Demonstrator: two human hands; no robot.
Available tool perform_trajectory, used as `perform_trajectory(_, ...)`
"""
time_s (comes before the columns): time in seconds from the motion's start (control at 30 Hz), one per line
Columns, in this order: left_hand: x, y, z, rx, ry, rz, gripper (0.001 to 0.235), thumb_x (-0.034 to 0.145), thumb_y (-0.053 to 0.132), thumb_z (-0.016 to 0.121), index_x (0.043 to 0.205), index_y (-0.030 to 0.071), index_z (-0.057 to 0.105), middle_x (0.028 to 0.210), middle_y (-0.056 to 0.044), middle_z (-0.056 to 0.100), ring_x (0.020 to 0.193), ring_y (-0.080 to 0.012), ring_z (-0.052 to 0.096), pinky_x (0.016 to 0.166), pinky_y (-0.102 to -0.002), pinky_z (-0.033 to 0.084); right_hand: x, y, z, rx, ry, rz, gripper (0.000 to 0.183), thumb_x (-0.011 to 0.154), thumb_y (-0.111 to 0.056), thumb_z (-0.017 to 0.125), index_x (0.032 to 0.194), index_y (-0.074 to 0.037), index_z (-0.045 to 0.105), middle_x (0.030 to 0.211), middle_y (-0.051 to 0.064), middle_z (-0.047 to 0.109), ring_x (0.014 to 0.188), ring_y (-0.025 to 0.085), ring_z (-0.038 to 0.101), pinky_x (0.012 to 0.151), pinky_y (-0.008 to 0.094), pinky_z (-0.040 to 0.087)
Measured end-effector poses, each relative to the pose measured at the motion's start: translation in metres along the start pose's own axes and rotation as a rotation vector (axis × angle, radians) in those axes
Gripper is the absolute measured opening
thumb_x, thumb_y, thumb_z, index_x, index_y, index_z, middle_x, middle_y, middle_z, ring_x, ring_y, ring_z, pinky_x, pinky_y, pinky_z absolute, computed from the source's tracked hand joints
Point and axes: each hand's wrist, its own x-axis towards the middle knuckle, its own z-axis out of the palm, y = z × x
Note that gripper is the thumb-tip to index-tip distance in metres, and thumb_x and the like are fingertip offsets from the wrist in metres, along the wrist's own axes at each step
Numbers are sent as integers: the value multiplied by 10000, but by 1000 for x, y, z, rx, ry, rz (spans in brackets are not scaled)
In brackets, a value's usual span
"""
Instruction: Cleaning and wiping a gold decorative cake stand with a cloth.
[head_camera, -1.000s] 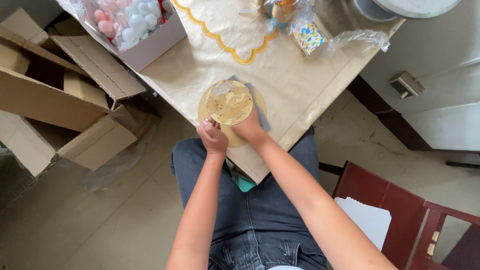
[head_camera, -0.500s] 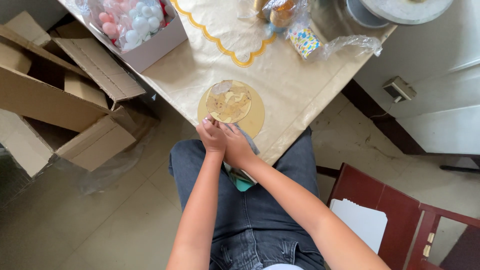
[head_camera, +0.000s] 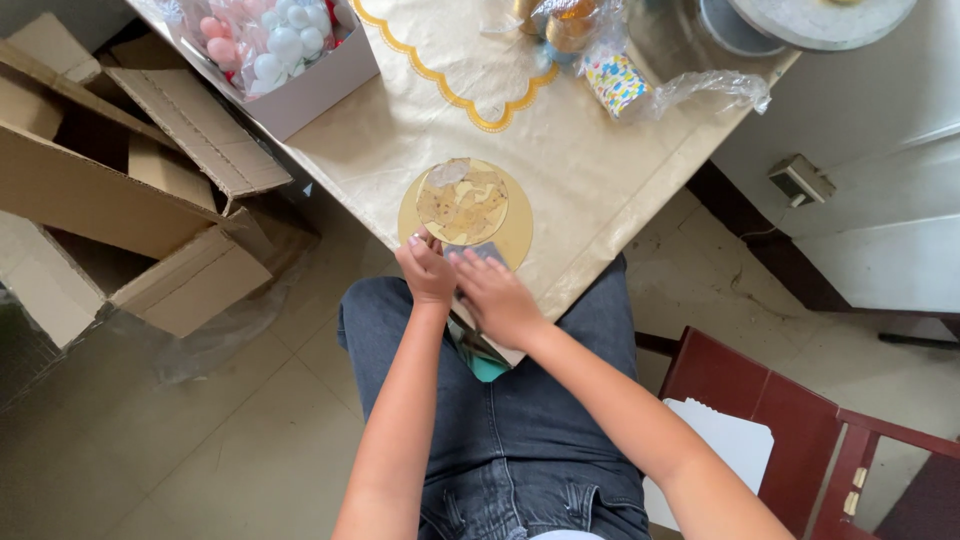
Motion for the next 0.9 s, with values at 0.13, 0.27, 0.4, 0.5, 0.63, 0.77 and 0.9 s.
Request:
perform_trajectory(0.13, -2, 4, 0, 20, -3, 22, 586, 1002, 310, 280, 993, -104, 694, 621, 4, 489, 551, -74, 361, 498, -305, 255, 1, 43, -2, -104, -23, 87, 593, 1001, -267, 564, 1528, -35, 419, 1608, 159, 397, 1528, 309, 303, 1224, 498, 258)
perform_trajectory(0.27, -1, 1, -2, 36, -1, 46, 546, 1008, 301, 281, 895, -87, 647, 599, 11, 405, 552, -82, 331, 511, -313, 236, 17, 79, -1, -234, 35, 303, 677, 988, -268, 515, 1554, 53, 325, 1648, 243, 286, 1547, 368, 240, 1231, 497, 225)
perform_trajectory(0.4, -3, -2, 0, 44, 1, 54, 513, 1021, 295, 285, 817, -73, 579, 607, 15, 357, 559, -87, 313, 525, -318, 231, 47, 112, 28, -313, 36, 455, 768, 953, -262, 531, 1589, 78, 269, 1687, 267, 216, 1578, 415, 187, 1247, 520, 197)
perform_trajectory(0.5, -2, 1, 0, 15, -3, 30, 519, 1020, 296, 283, 829, -74, 592, 605, 20, 365, 555, -85, 303, 516, -317, 219, 74, 108, 33, -278, 89, 425, 839, 928, -335, 550, 1608, 45, 240, 1691, 256, 175, 1573, 425, 145, 1242, 542, 173)
perform_trajectory(0.63, -1, 8, 0, 31, -8, 56, 534, 1014, 300, 277, 863, -73, 627, 596, 24, 372, 547, -75, 309, 510, -306, 222, 98, 76, 20, -230, 123, 311, 888, 911, -485, 575, 1600, -47, 226, 1670, 245, 131, 1544, 441, 120, 1222, 575, 155)
perform_trajectory(0.77, -1, -13, 0, 13, -1, 35, 554, 1022, 308, 283, 888, -89, 646, 626, 15, 465, 554, -74, 357, 509, -289, 257, 103, 55, 26, -126, 223, 265, 752, 904, -475, 615, 1529, -135, 373, 1601, 180, 317, 1492, 383, 277, 1199, 528, 221)
perform_trajectory(0.9, -1, -3, 2, -94, -21, -11, 558, 1034, 285, 277, 1018, -128, 652, 801, -60, 598, 718, -107, 518, 633, -261, 398, 94, 12, 15, 398, 195, 434, 406, 963, -343, 614, 1317, -146, 625, 1373, 46, 661, 1342, 240, 575, 1166, 386, 391)
